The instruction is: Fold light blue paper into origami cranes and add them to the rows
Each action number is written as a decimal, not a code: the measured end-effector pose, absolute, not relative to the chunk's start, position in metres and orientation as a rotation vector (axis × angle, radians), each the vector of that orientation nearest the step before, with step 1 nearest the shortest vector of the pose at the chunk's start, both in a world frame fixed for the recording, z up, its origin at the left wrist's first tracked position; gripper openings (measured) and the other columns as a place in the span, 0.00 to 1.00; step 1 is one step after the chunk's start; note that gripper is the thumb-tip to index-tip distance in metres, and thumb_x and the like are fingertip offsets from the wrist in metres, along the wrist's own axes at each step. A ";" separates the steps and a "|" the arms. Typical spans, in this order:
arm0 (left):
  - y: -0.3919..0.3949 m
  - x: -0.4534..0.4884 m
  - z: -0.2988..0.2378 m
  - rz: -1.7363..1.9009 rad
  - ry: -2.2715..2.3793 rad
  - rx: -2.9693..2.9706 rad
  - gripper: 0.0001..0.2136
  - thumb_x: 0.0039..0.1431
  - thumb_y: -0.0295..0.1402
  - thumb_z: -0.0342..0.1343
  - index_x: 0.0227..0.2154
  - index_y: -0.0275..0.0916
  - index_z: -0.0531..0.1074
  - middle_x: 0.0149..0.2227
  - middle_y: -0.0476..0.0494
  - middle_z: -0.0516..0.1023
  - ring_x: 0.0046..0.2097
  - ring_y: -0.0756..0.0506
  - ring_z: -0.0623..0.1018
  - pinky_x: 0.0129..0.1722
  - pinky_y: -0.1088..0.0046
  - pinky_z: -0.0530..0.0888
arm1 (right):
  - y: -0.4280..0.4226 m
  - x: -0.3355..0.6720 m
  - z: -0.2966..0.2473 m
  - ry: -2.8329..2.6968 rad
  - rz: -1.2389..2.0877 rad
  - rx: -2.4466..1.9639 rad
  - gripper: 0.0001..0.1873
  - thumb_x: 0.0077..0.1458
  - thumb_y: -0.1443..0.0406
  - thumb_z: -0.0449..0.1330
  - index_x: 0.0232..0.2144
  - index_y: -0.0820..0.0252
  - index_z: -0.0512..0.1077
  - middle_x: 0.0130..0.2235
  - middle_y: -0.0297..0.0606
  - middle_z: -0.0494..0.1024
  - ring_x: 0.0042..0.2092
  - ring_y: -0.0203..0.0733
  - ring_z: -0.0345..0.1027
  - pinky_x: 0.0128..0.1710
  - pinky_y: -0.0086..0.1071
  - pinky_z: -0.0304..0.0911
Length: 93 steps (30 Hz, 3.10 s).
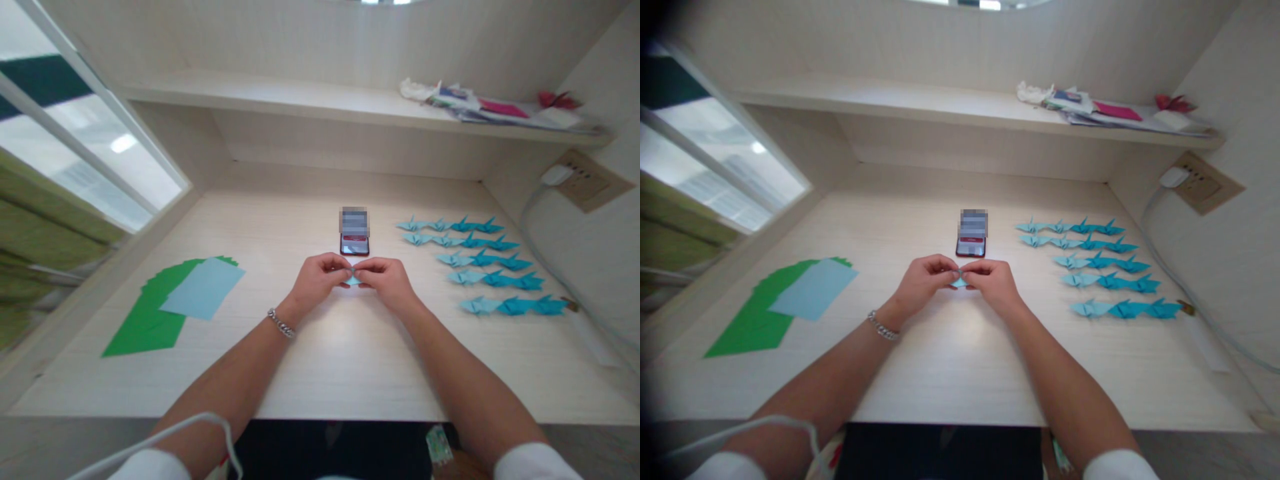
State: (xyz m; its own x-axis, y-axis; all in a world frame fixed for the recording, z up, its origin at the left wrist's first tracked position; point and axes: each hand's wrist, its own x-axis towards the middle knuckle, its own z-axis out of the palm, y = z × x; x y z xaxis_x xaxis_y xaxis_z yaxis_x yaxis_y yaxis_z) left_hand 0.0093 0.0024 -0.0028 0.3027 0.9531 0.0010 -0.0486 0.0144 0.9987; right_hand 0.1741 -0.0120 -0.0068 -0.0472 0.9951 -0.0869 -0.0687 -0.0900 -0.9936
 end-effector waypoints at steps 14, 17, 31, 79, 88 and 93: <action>0.001 0.011 -0.003 1.034 0.961 1.380 0.07 0.47 0.33 0.61 0.28 0.35 0.75 0.28 0.46 0.77 0.30 0.49 0.76 0.31 0.71 0.78 | -0.010 0.177 -0.008 -1.124 1.390 -1.179 0.13 0.35 0.62 0.68 0.28 0.60 0.79 0.27 0.37 0.78 0.29 0.37 0.71 0.30 0.33 0.71; 0.001 0.011 -0.002 1.036 0.965 1.409 0.06 0.47 0.33 0.61 0.28 0.36 0.76 0.28 0.46 0.78 0.30 0.49 0.77 0.32 0.71 0.77 | -0.009 0.177 -0.010 -1.089 1.440 -1.166 0.15 0.35 0.61 0.69 0.29 0.61 0.78 0.28 0.38 0.79 0.30 0.39 0.72 0.30 0.32 0.70; 0.003 0.009 -0.008 1.009 0.978 1.397 0.07 0.48 0.32 0.61 0.30 0.35 0.76 0.30 0.44 0.79 0.31 0.49 0.77 0.35 0.71 0.75 | -0.008 0.177 -0.012 -1.086 1.388 -1.193 0.17 0.34 0.59 0.70 0.29 0.62 0.78 0.28 0.38 0.78 0.29 0.39 0.72 0.31 0.33 0.71; 0.000 0.015 -0.008 1.053 0.930 1.116 0.12 0.42 0.27 0.64 0.32 0.32 0.73 0.25 0.47 0.77 0.27 0.50 0.76 0.30 0.72 0.76 | -0.006 0.174 -0.013 -1.203 1.225 -1.186 0.14 0.35 0.63 0.68 0.26 0.61 0.69 0.25 0.33 0.74 0.27 0.35 0.67 0.29 0.30 0.63; 0.002 0.014 -0.012 1.024 0.962 1.220 0.10 0.46 0.28 0.63 0.33 0.33 0.73 0.26 0.46 0.77 0.28 0.51 0.76 0.31 0.74 0.75 | -0.006 0.178 -0.014 -1.176 1.277 -1.202 0.16 0.36 0.62 0.68 0.30 0.61 0.70 0.25 0.33 0.75 0.26 0.36 0.68 0.27 0.30 0.64; 0.004 0.012 -0.013 1.061 0.965 1.255 0.10 0.44 0.27 0.63 0.32 0.33 0.73 0.25 0.46 0.77 0.28 0.51 0.76 0.30 0.75 0.74 | -0.007 0.179 -0.011 -1.174 1.367 -1.201 0.16 0.42 0.60 0.65 0.35 0.61 0.72 0.25 0.33 0.75 0.26 0.36 0.69 0.27 0.32 0.67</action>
State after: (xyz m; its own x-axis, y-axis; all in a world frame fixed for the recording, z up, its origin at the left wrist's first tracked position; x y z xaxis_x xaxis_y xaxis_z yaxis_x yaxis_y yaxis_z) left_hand 0.0121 0.0044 -0.0126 0.2478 0.9688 0.0087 -0.0828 0.0122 0.9965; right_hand 0.1794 -0.0065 -0.0114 -0.0802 0.9921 -0.0968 -0.0539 -0.1013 -0.9934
